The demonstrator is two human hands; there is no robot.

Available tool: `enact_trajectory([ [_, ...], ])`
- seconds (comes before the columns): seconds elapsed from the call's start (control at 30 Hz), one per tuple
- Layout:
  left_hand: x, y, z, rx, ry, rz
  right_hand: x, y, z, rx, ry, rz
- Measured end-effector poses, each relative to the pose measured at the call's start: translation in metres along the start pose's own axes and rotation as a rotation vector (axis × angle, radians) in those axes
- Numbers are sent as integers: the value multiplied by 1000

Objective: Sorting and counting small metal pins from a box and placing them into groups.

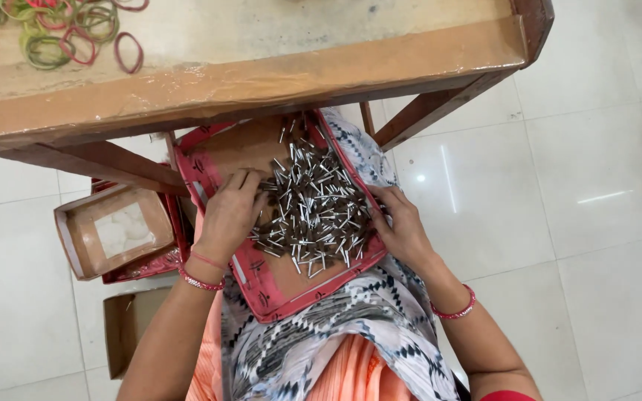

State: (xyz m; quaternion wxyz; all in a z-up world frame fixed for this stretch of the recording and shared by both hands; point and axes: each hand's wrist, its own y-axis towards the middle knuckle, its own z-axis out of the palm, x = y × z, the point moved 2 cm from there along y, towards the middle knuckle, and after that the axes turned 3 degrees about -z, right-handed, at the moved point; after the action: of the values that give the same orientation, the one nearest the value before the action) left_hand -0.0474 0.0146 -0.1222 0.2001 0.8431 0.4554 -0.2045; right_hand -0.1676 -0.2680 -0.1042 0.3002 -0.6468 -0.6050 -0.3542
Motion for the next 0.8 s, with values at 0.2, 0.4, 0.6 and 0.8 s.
enact_trajectory([
  [0.2, -13, -5, 2, -27, 54, 49, 31, -1, 5, -148, -145, -184],
  [0.4, 9, 1, 22, 10, 127, 65, 41, -10, 29, -153, 25, -245],
  [0.6, -11, -10, 6, 87, -455, -316, 15, -10, 86, 184, 1013, 284],
  [0.8, -74, -43, -1, 75, -610, -296, -14, -10, 141, 127, 1339, 497],
])
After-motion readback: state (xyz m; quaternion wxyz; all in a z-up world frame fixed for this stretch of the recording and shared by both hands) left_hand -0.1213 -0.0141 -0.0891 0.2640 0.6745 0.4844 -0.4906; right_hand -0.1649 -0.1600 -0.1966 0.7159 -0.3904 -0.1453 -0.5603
